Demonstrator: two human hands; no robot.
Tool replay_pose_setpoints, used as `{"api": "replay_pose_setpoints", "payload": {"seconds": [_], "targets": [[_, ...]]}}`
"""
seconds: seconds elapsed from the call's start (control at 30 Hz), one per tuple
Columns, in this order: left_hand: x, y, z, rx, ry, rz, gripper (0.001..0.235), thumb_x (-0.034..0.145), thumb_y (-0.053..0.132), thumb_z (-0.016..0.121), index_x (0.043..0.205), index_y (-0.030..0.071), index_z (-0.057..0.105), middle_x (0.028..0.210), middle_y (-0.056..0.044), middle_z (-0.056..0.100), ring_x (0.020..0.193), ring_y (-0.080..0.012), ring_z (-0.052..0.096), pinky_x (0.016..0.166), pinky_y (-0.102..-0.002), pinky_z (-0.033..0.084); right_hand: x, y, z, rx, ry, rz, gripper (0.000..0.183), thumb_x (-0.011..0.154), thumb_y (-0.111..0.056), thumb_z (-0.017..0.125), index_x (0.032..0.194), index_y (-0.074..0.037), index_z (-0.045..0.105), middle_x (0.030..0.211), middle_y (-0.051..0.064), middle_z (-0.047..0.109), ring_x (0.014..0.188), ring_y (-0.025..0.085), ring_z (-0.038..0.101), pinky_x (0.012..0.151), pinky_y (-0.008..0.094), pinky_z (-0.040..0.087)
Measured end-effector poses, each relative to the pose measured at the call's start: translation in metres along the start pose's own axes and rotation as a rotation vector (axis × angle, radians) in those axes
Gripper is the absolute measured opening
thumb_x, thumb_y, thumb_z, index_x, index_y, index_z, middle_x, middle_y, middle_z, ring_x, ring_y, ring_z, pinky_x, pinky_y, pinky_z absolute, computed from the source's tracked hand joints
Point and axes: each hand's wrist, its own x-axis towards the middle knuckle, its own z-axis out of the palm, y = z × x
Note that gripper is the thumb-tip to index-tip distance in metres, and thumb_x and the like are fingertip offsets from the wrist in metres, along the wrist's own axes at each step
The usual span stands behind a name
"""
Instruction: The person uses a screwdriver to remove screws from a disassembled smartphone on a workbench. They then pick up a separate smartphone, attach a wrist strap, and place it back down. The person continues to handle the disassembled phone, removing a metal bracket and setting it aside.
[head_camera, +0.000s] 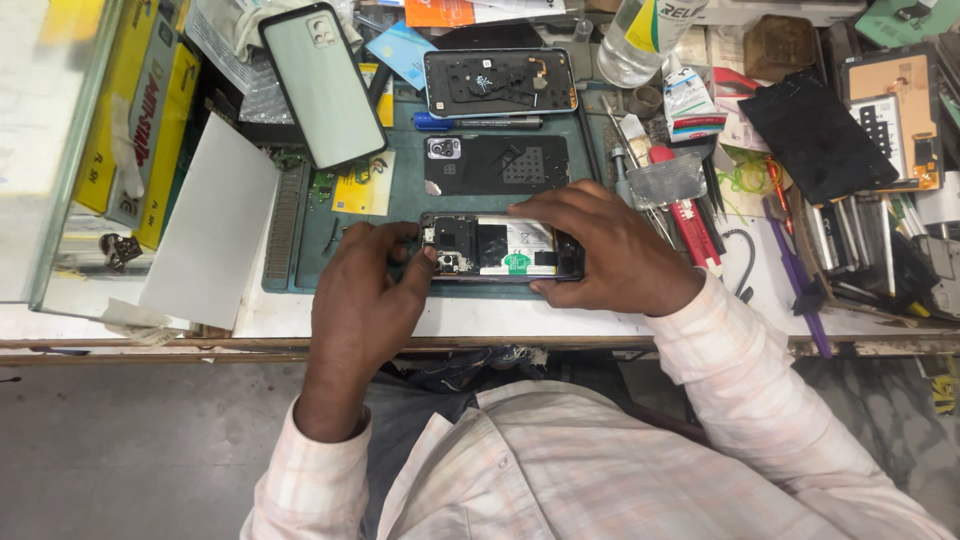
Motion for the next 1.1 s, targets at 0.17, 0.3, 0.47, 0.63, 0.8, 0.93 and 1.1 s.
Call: {"api": "replay_pose_setpoints", "payload": {"seconds": [0.17, 0.3, 0.47, 0.63, 0.8, 0.93, 1.1], "targets": [[-0.002, 0.003, -0.003, -0.157, -0.031, -0.017, 0.036, 0.091, 0.026, 0.074, 0.117, 0.003, 0.065, 0.104, -0.01, 0.07, 0.073, -0.0191, 0.069, 0.061, -0.035, 0.054, -0.003, -0.004, -0.002, 0.019, 0.035, 0.018, 0.081, 0.065, -0.02, 0.089, 0.139, -0.008, 0.059, 0.13, 0.013, 0.064, 0.12, 0.034, 0.058, 0.103, 0.044, 0.048], [0.0, 0.006, 0.006, -0.561, -0.134, -0.247, 0.039, 0.092, 0.017, 0.069, 0.122, 0.003, 0.049, 0.094, -0.013, 0.075, 0.07, -0.0158, 0.075, 0.051, -0.028, 0.058, -0.004, -0.01, -0.001, 0.003, 0.073, -0.011, 0.078, 0.066, -0.019, 0.088, 0.138, -0.008, 0.059, 0.131, 0.014, 0.064, 0.123, 0.035, 0.057, 0.103, 0.045, 0.048], [0.004, 0.005, 0.021, -0.656, -0.084, -0.209, 0.038, 0.095, 0.008, 0.062, 0.126, -0.001, 0.042, 0.098, -0.016, 0.074, 0.067, -0.0193, 0.075, 0.048, -0.029, 0.061, -0.011, -0.014, 0.003, 0.012, 0.074, -0.011, 0.07, 0.072, -0.019, 0.085, 0.137, -0.008, 0.059, 0.136, 0.013, 0.061, 0.127, 0.036, 0.056, 0.106, 0.045, 0.047], [0.011, -0.004, 0.024, -0.617, -0.113, -0.204, 0.046, 0.098, 0.008, 0.058, 0.141, 0.0, 0.045, 0.105, -0.015, 0.073, 0.069, -0.0178, 0.075, 0.051, -0.028, 0.062, -0.019, -0.015, 0.004, 0.007, 0.014, 0.013, 0.069, 0.079, -0.024, 0.085, 0.14, -0.008, 0.057, 0.146, 0.016, 0.056, 0.133, 0.039, 0.051, 0.109, 0.047, 0.042], [0.016, -0.009, 0.023, -0.616, -0.128, -0.205, 0.046, 0.099, 0.008, 0.057, 0.143, 0.001, 0.047, 0.106, -0.013, 0.072, 0.075, -0.0173, 0.073, 0.054, -0.028, 0.062, -0.028, 0.0, -0.031, -0.195, 0.091, 0.041, 0.055, 0.085, -0.03, 0.083, 0.132, -0.007, 0.065, 0.128, 0.018, 0.066, 0.118, 0.038, 0.061, 0.1, 0.048, 0.047], [0.013, -0.007, 0.022, -0.612, -0.119, -0.189, 0.042, 0.1, 0.007, 0.056, 0.141, 0.001, 0.051, 0.105, -0.011, 0.071, 0.084, -0.0143, 0.072, 0.058, -0.027, 0.064, -0.042, 0.009, -0.06, -0.296, 0.165, 0.375, 0.028, 0.089, -0.023, 0.077, 0.114, -0.009, 0.074, 0.094, 0.011, 0.074, 0.087, 0.031, 0.07, 0.077, 0.044, 0.054], [0.007, -0.002, 0.017, -0.638, -0.107, -0.2, 0.04, 0.1, 0.007, 0.053, 0.139, 0.001, 0.051, 0.103, -0.011, 0.073, 0.083, -0.0128, 0.073, 0.059, -0.027, 0.064, -0.049, 0.012, -0.065, -0.35, 0.166, 0.482, 0.024, 0.087, -0.022, 0.078, 0.107, -0.009, 0.075, 0.085, 0.01, 0.072, 0.078, 0.03, 0.069, 0.066, 0.043, 0.052]]}}
